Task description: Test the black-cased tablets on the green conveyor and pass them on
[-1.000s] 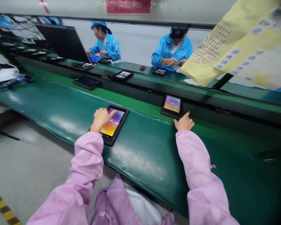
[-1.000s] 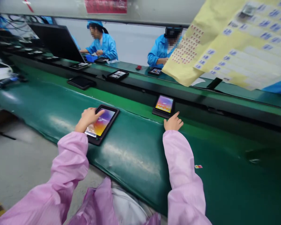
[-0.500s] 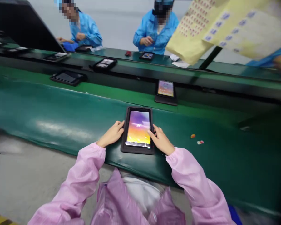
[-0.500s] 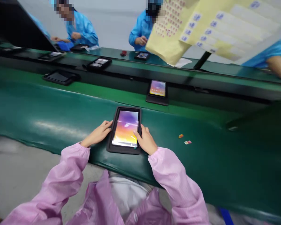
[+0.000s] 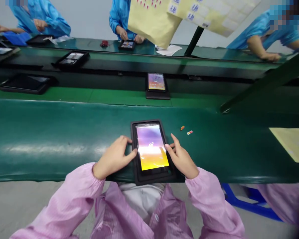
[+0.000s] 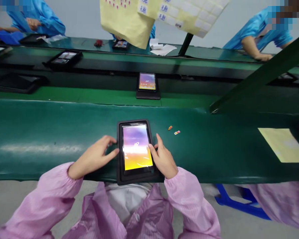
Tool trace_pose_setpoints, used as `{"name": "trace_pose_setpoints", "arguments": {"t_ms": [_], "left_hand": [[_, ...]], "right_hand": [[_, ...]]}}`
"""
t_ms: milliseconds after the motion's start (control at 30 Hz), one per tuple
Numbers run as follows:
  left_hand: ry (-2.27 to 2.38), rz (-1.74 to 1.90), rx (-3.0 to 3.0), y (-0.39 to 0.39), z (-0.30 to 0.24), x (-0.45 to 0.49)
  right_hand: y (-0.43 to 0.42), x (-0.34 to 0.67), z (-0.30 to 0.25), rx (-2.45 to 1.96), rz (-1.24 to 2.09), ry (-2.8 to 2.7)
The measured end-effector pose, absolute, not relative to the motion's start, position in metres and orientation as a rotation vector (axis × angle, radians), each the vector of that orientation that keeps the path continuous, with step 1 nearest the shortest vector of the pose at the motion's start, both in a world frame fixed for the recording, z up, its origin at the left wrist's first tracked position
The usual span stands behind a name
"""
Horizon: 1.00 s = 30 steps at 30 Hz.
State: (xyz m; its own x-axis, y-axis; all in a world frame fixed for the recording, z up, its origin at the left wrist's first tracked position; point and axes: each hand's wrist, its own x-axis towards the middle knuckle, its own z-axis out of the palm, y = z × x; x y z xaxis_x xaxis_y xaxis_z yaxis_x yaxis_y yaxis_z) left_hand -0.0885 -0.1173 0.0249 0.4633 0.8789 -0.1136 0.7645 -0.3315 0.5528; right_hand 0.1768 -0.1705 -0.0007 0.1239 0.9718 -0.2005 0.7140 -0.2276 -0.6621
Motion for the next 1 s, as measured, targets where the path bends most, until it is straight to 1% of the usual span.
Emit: {"name": "trace_pose_setpoints", "arguments": {"t_ms": [67, 100, 267, 400, 467, 667, 767, 833, 933, 1000], "left_hand": [[1.43, 0.411, 2.42, -0.101, 0.022, -0.075], [1.425, 0.417, 2.531, -0.091, 0.019, -0.067], [1.456, 0.119, 2.816, -0.056, 0.009, -0.037], [1.48, -0.076, 2.885, -0.052, 0.013, -0.029], [1.483, -0.139, 2.888, -0.049, 0.014, -0.026], [1.473, -0.185, 2.896, -0.034, 0.015, -0.026], [1.45, -0.06, 2.84, -0.035, 0.028, -0.031], [1.427, 0.039, 2.671, -0.038, 0.04, -0.034], [1.381, 0.142, 2.384, -0.045, 0.058, -0.035], [1.287, 0.283, 2.338, -0.051, 0.072, -0.035]], "right_hand": [[-0.175, 0.175, -0.004, -2.016, 0.811, -1.627], [-0.177, 0.175, -0.006, -2.008, 0.788, -1.613], [-0.172, 0.19, -0.019, -1.972, 0.64, -1.451], [-0.143, 0.231, -0.026, -2.063, 0.263, -1.446], [-0.122, 0.253, -0.029, -2.126, 0.166, -1.474], [-0.075, 0.289, -0.03, -2.121, 0.372, -1.513], [-0.073, 0.294, -0.024, -2.053, 0.518, -1.513], [-0.077, 0.293, -0.017, -1.996, 0.618, -1.498], [-0.088, 0.286, 0.002, -1.764, 0.813, -1.357], [-0.096, 0.277, 0.02, -1.56, 0.918, -1.258]]}}
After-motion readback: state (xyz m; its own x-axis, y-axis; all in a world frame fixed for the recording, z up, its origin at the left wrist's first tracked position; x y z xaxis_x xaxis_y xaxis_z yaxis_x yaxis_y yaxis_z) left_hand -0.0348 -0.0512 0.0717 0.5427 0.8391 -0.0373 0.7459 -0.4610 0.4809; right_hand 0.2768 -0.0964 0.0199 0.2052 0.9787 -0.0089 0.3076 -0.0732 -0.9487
